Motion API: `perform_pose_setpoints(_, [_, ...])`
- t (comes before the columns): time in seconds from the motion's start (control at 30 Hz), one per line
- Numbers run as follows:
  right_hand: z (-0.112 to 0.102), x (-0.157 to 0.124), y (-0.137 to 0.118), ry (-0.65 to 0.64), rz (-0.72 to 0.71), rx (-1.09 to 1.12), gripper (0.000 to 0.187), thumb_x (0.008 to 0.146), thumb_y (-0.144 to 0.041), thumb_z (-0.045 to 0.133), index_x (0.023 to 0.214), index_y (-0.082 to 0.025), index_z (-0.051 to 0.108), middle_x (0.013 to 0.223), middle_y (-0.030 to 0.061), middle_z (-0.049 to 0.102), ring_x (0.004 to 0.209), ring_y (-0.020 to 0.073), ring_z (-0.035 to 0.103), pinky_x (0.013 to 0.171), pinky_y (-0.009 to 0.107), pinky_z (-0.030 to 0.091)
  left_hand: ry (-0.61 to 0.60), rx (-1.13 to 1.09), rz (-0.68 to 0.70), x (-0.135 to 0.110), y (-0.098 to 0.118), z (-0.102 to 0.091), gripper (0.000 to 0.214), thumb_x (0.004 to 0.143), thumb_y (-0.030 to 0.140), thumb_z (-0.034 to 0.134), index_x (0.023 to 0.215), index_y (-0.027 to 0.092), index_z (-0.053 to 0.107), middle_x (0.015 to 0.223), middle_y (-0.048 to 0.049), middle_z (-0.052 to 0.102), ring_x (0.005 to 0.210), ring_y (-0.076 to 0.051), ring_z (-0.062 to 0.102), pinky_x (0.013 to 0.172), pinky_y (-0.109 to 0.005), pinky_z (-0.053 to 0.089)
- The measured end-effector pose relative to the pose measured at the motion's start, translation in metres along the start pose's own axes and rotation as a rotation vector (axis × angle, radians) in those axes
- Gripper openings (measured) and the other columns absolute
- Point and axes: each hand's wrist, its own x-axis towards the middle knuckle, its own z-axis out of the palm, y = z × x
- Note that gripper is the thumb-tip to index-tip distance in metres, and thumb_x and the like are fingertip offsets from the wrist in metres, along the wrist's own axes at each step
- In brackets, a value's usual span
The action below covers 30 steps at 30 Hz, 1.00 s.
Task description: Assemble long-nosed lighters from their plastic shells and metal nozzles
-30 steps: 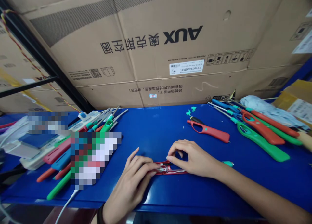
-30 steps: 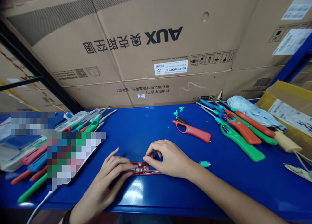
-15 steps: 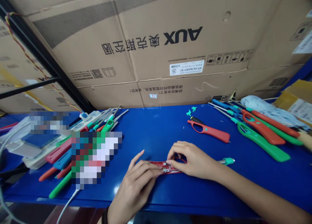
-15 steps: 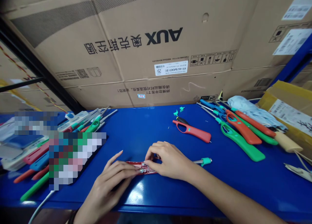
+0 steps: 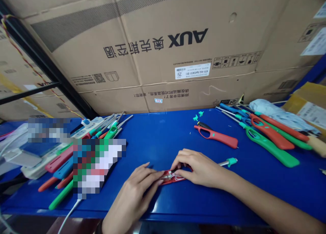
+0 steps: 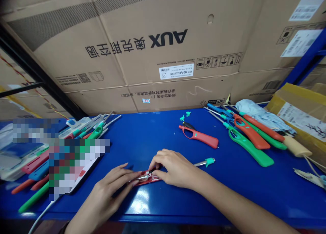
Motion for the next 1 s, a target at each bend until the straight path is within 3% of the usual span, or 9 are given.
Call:
perform_pose_setpoints(0.17, [0.000,0.000,0.001,0.000,0.001,-0.010,0.010,0.085,-0.018,0.060,0.093,-0.023,0.065,0.089,0.0006,0.064,0.087,0.0156,0.056,0.073,0.026,0.041,-0.007,0.116,0.102,0.005,0.005,-0.004,0.021,0.095,0.017,0.043,0.103,0.020,0.063,0.090,-0.0013,0.070,0.078,-0.014,0.067,0.100,-0.045,0.045])
perform_pose_setpoints(0.33, [-0.001,0.000,0.001,-0.002,-0.001,-0.016,0.011,0.084,-0.016,0.060,0.092,-0.023,0.064,0.088,0.0003,0.063,0.086,0.0153,0.056,0.072,0.026,0.041,0.025,0.147,0.184,0.001,0.008,-0.007,0.026,0.093,0.007,0.042,0.106,0.016,0.062,0.093,-0.0033,0.068,0.087,-0.014,0.065,0.109,-0.046,0.033])
perform_pose_setpoints(0.5, [-0.001,0.000,0.000,0.002,0.007,-0.022,0.011,0.084,-0.017,0.061,0.093,-0.023,0.064,0.089,0.0001,0.064,0.086,0.0156,0.056,0.070,0.025,0.041,-0.010,0.081,0.108,-0.007,0.005,0.000,0.025,0.093,0.010,0.046,0.107,0.021,0.062,0.097,-0.0020,0.065,0.091,-0.014,0.063,0.107,-0.043,0.037])
perform_pose_setpoints(0.63, [-0.002,0.000,0.000,-0.001,0.005,-0.028,0.011,0.085,-0.018,0.060,0.093,-0.024,0.064,0.090,0.0008,0.064,0.088,0.0163,0.057,0.071,0.026,0.041,0.017,0.085,-0.058,-0.006,0.004,0.004,0.018,0.092,0.021,0.049,0.106,0.024,0.061,0.101,-0.0044,0.060,0.096,-0.019,0.059,0.098,-0.046,0.044])
perform_pose_setpoints(0.77, [-0.001,0.000,-0.001,0.007,0.011,-0.040,0.011,0.085,-0.018,0.059,0.093,-0.023,0.065,0.089,0.0010,0.064,0.086,0.0159,0.057,0.071,0.025,0.041,-0.121,0.022,-0.195,0.006,0.003,0.000,0.012,0.092,0.028,0.051,0.097,0.022,0.061,0.102,-0.0074,0.055,0.096,-0.022,0.055,0.082,-0.038,0.052])
perform_pose_setpoints(0.87, [-0.001,0.000,-0.002,0.007,0.005,-0.044,0.011,0.085,-0.017,0.060,0.092,-0.023,0.065,0.087,0.0006,0.064,0.085,0.0155,0.057,0.072,0.026,0.041,-0.174,-0.045,-0.203,0.013,-0.002,-0.005,0.013,0.093,0.026,0.049,0.093,0.022,0.061,0.100,-0.0059,0.055,0.096,-0.020,0.054,0.082,-0.034,0.051])
perform_pose_setpoints(1.0, [-0.001,0.000,-0.001,0.008,0.002,-0.050,0.010,0.084,-0.017,0.061,0.091,-0.023,0.064,0.088,0.0002,0.064,0.086,0.0158,0.057,0.072,0.026,0.041,-0.167,-0.044,-0.109,0.011,-0.009,-0.008,0.014,0.093,0.024,0.050,0.089,0.023,0.064,0.102,-0.0049,0.056,0.096,-0.019,0.055,0.085,-0.035,0.049])
